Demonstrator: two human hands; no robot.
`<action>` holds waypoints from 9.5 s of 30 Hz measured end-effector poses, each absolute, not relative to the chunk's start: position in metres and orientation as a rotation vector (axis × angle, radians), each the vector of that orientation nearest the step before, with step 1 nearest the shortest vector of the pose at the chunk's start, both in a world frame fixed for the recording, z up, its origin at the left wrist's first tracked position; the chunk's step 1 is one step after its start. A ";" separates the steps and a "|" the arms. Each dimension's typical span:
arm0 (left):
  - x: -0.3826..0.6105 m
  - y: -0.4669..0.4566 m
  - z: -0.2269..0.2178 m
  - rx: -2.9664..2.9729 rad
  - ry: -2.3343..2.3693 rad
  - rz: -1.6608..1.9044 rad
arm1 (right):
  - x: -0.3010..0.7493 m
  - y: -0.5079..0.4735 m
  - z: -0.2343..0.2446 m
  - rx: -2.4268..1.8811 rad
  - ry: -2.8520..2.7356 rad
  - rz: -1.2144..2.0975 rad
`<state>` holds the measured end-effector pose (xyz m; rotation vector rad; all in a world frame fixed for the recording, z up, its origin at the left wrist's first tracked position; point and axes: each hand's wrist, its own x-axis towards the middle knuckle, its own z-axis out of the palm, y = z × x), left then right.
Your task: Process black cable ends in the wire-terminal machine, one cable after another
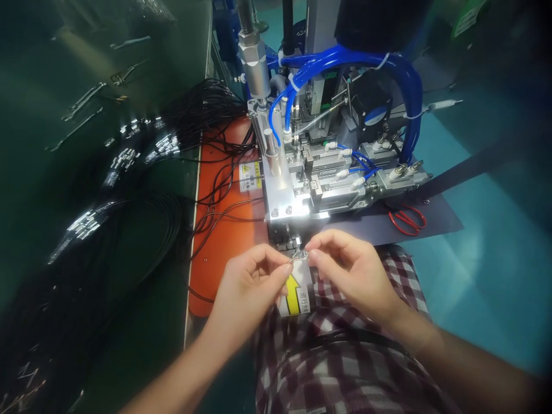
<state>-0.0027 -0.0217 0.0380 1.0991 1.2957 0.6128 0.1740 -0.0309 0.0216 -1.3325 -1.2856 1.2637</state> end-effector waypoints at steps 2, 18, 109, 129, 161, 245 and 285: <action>-0.003 -0.023 0.037 1.070 1.285 0.628 | 0.172 -0.033 0.021 -1.346 -1.334 1.181; -0.003 -0.025 0.040 1.033 1.257 0.638 | 0.161 -0.029 0.026 -1.190 -1.049 1.548; 0.004 -0.007 0.035 0.778 1.328 0.518 | 0.162 -0.021 0.016 -1.363 -1.211 1.500; 0.004 -0.011 0.030 0.920 1.268 0.514 | 0.176 -0.009 0.022 -1.368 -1.065 1.761; 0.004 -0.010 0.031 0.929 1.380 0.511 | 0.169 -0.016 0.013 -1.339 -1.271 1.507; 0.008 -0.017 0.031 0.921 1.302 0.643 | 0.154 -0.031 0.009 -1.365 -1.128 1.456; 0.010 -0.017 0.030 0.928 1.300 0.689 | 0.163 -0.025 0.023 -1.399 -1.118 1.454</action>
